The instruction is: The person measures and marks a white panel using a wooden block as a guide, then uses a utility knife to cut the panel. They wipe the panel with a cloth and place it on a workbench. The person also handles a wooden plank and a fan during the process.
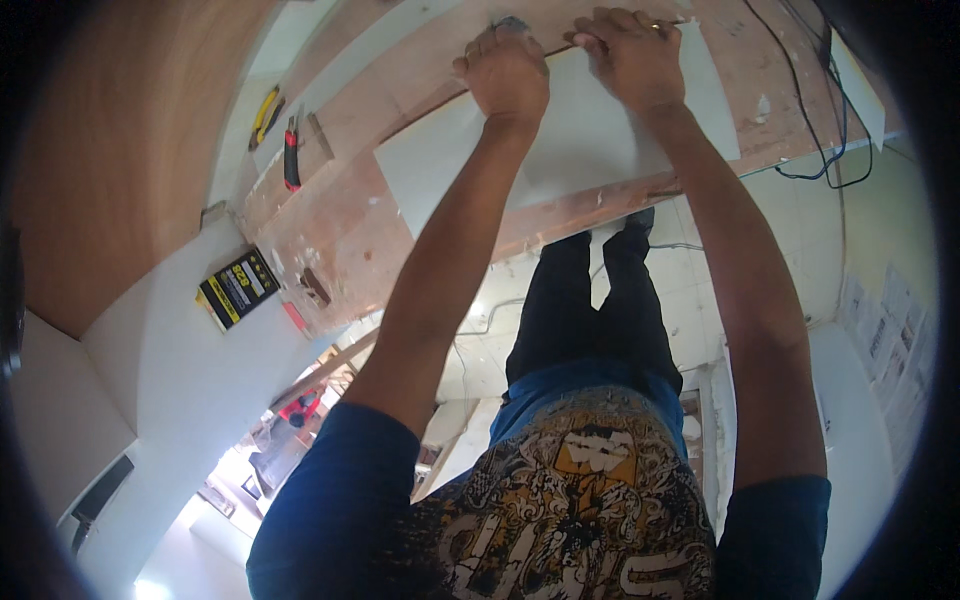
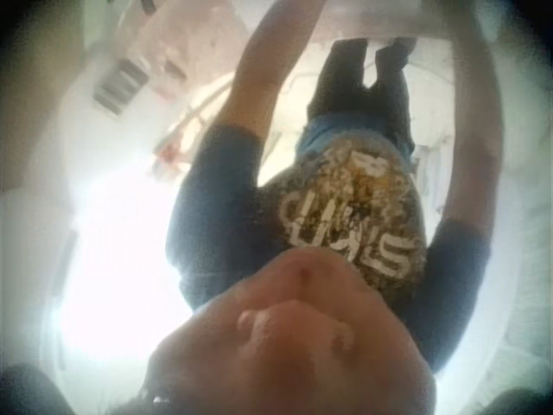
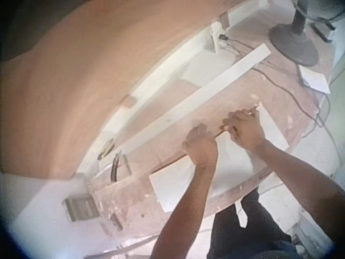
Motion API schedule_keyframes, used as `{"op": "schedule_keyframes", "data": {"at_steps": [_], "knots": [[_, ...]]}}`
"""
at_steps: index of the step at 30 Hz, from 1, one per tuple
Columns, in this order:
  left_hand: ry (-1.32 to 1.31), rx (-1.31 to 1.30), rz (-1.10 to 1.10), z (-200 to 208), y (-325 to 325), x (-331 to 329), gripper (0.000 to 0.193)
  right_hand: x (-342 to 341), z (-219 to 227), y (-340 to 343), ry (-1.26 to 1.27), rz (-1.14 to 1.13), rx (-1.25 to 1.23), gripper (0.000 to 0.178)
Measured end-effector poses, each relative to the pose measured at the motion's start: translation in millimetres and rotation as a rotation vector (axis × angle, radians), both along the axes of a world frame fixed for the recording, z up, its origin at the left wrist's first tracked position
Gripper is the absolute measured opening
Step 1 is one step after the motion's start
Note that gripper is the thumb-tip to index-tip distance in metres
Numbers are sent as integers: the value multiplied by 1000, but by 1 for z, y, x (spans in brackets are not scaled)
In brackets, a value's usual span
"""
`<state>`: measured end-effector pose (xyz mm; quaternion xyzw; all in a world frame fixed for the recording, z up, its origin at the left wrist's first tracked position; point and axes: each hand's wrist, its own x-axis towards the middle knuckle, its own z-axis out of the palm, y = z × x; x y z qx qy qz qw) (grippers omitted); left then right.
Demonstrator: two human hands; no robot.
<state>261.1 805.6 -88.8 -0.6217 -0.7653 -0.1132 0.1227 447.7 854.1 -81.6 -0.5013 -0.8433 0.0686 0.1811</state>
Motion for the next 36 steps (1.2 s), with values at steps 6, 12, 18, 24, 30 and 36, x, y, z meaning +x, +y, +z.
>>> {"op": "schedule_keyframes", "data": {"at_steps": [6, 12, 18, 24, 30, 36], "knots": [[93, -128, 68, -1, -57, -114, 35, 7, -3, 3, -86, -16, -4, 28], [253, -91, 129, 2, -94, -174, 25, -2, -1, -5, -16, -20, 45, 24], [70, -34, -170, -5, -13, -59, 26, -5, 4, -7, -18, -27, 3, 25], [56, 37, -334, 9, 11, -67, 23, -8, 32, -11, 256, 16, -87, 33], [-821, -130, -354, 122, -39, -174, 20, -8, 13, -17, 303, -212, 255, 26], [-681, -428, -509, 68, -147, -234, 39, -26, 43, -54, 333, -599, 103, 20]]}}
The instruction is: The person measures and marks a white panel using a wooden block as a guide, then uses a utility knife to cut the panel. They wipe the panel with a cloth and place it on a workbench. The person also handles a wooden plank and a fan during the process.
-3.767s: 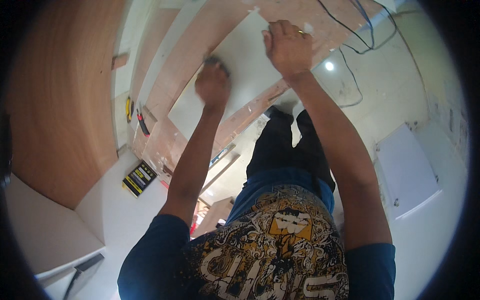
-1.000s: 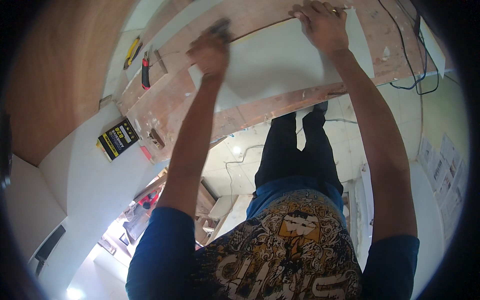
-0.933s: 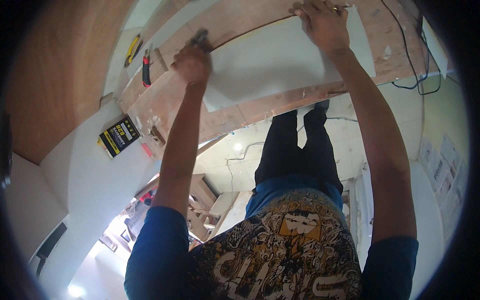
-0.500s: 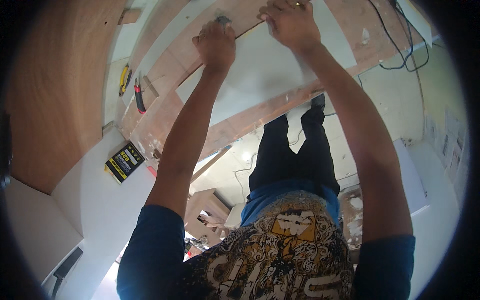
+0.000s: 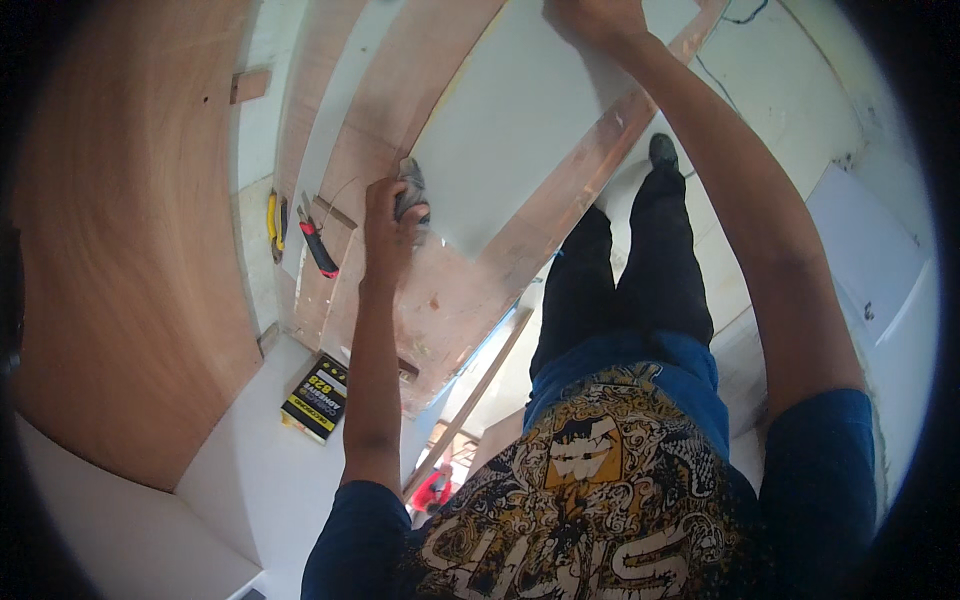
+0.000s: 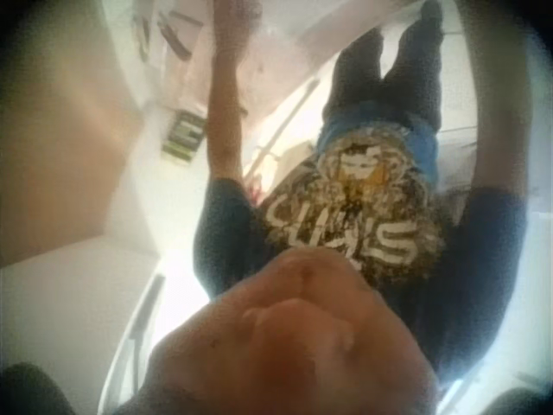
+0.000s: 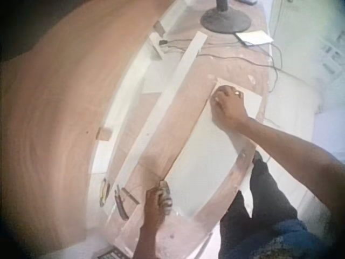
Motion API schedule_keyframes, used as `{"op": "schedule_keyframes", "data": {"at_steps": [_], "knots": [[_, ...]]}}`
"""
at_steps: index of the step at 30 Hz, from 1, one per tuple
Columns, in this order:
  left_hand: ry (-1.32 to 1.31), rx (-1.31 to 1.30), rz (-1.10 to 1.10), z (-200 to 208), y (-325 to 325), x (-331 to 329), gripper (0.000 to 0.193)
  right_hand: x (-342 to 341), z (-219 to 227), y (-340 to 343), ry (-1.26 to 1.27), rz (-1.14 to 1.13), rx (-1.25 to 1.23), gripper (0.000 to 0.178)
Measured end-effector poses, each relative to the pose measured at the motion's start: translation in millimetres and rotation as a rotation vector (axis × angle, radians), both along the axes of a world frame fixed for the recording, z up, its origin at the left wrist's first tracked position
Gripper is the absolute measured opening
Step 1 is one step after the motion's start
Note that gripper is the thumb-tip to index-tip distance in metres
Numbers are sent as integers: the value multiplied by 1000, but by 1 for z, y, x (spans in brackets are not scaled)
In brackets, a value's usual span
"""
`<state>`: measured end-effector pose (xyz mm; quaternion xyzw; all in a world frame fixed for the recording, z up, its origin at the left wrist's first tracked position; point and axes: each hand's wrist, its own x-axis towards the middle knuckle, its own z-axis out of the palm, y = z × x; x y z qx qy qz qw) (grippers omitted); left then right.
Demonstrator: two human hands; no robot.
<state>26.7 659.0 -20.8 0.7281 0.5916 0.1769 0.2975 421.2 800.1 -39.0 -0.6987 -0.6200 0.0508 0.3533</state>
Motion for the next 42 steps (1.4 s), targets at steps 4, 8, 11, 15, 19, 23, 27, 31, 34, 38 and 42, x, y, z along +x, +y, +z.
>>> {"op": "schedule_keyframes", "data": {"at_steps": [4, 8, 11, 15, 19, 23, 27, 31, 34, 38, 42], "knots": [[291, 142, -197, -12, 15, 4, 27, 1, -4, -8, -62, -10, 21, 17], [412, 117, -315, -25, 34, 11, 19, -5, -1, -9, -60, -71, -46, 17], [424, 168, -270, -35, 57, 38, 17, -6, -11, -7, -96, -75, -58, 19], [384, 325, -354, -32, 108, 105, 15, -1, 0, -5, -60, -37, -75, 21], [401, 334, -375, -26, 109, 106, 15, -2, -6, -2, -100, -45, -59, 21], [393, 409, -367, -23, 50, 50, 14, 2, 2, -7, -70, -81, -128, 20], [395, 192, -240, -24, 34, 23, 15, -1, 10, -10, -50, -30, -96, 19], [312, 254, -317, -40, 110, 86, 16, -6, 0, 1, -48, -25, -55, 18], [380, 238, -344, -32, 110, 96, 15, 2, 1, -7, -44, -45, -46, 19], [434, 264, -279, -26, 76, 56, 16, 6, 4, -5, -20, -4, -117, 20], [414, 270, -346, -33, 88, 61, 16, -1, 6, -2, -15, -30, -103, 22]]}}
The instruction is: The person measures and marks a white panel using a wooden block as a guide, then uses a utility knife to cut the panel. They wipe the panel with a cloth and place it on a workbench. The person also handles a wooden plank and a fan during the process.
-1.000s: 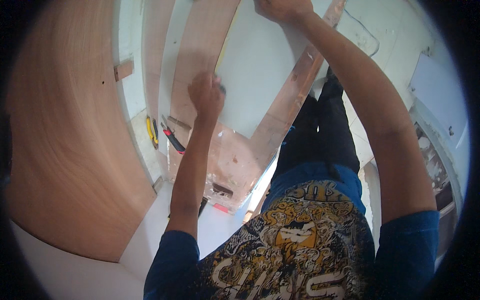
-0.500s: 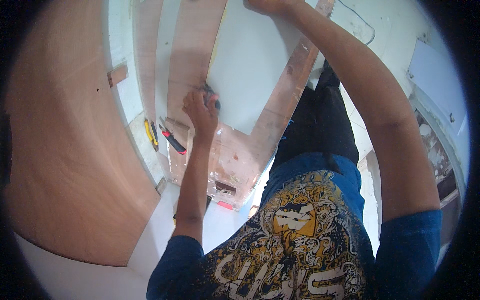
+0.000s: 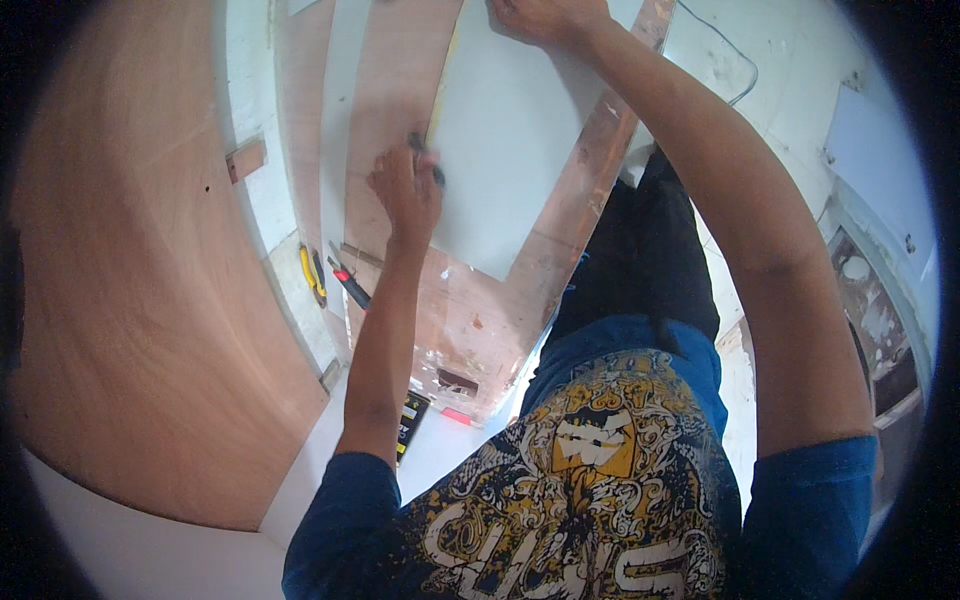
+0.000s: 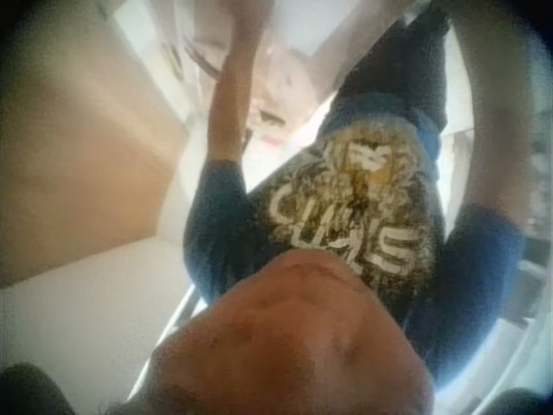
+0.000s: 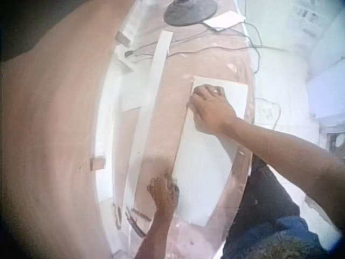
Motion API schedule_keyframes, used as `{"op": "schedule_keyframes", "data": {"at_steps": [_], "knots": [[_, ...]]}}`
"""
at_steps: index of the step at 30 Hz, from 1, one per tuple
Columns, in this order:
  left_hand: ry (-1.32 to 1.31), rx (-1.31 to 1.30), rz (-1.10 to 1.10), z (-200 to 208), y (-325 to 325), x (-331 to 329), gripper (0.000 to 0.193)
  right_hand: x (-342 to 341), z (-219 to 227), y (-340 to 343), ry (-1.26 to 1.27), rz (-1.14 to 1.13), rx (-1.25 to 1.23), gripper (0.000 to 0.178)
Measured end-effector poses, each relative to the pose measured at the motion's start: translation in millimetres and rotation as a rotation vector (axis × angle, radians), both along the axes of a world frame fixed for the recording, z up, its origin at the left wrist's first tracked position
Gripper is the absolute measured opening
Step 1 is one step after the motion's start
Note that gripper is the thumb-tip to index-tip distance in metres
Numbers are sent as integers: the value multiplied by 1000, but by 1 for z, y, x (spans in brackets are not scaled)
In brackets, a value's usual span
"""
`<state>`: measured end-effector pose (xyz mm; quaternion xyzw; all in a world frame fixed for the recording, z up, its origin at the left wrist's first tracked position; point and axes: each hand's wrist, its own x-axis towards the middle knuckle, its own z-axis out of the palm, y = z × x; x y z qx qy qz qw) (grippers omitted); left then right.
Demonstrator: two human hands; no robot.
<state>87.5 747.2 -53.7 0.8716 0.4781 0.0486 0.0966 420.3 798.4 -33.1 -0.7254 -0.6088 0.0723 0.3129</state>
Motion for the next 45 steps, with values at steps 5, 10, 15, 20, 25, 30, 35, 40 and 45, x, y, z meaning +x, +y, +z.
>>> {"op": "schedule_keyframes", "data": {"at_steps": [5, 10, 15, 20, 25, 30, 35, 40, 45], "knots": [[-40, 43, -17, 0, 36, 51, 16, 4, 1, -1, -37, 18, -63, 24], [12, -39, 19, 4, -16, -13, 18, 4, 4, -4, -12, 1, -55, 25], [-91, 135, -97, -13, 45, 79, 19, 3, 1, 2, 1, 33, -29, 25], [-57, 119, -134, -2, 63, 103, 20, 11, -1, -2, -36, 72, -35, 24], [27, 8, -27, -8, -11, -19, 23, 9, 2, -4, 39, 30, -89, 25], [54, 182, -62, -24, 49, 84, 20, 5, -3, 0, -12, 48, -12, 26], [-47, 128, -55, -6, 72, 122, 21, 11, 2, -3, -73, 111, -41, 24], [209, 156, -18, -6, -17, -12, 16, 10, -2, -4, -12, 40, -34, 23], [27, 187, 14, -19, 33, 64, 16, 4, 0, 0, -46, 57, -29, 26]]}}
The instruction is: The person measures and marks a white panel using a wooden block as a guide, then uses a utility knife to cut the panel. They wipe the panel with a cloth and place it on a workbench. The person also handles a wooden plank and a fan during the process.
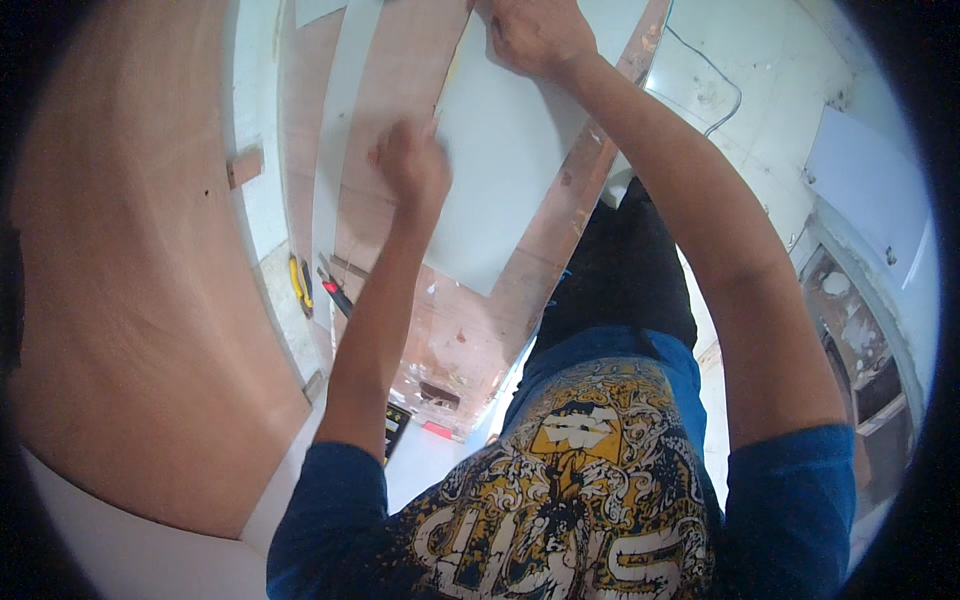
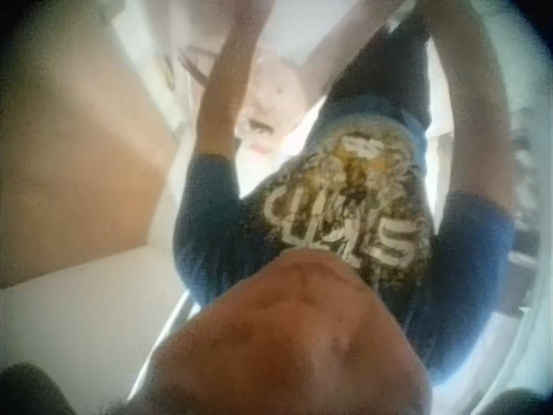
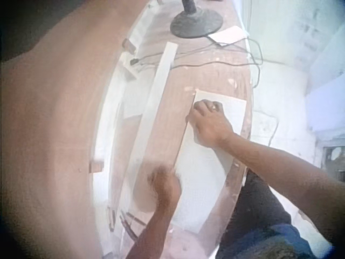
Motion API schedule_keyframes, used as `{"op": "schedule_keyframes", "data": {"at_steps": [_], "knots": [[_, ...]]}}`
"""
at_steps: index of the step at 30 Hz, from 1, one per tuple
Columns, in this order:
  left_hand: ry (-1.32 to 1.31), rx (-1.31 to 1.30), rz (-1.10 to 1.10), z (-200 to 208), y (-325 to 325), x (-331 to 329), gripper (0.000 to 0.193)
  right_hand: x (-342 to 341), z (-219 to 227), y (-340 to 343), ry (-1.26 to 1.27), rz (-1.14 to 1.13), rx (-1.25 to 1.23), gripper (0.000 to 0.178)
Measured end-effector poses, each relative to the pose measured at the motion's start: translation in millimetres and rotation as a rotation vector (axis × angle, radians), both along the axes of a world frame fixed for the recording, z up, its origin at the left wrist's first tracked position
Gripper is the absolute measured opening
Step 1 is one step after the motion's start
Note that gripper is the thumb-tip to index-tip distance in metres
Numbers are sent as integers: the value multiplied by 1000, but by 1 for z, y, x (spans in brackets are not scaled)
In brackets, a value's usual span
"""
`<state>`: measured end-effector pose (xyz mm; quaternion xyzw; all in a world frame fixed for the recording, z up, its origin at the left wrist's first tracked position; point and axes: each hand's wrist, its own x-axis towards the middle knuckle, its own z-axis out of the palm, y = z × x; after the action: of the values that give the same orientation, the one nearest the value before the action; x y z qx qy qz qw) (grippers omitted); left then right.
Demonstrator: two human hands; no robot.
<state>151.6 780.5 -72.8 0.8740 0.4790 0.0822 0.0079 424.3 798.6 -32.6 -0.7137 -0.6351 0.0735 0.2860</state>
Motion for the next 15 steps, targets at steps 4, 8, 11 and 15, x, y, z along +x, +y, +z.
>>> {"op": "schedule_keyframes", "data": {"at_steps": [4, 8, 11, 15], "knots": [[-16, -1, 54, 18, 45, 79, 18, 6, -7, 10, -60, -9, -4, 28], [111, -59, 107, 0, -5, -13, 21, 5, -6, -2, 65, 40, 3, 26], [142, -78, 140, 11, -50, -75, 18, 4, -6, 1, -14, -61, 19, 25], [91, 5, 53, -2, -21, -40, 16, 2, 5, 0, 49, 14, -24, 24]]}}
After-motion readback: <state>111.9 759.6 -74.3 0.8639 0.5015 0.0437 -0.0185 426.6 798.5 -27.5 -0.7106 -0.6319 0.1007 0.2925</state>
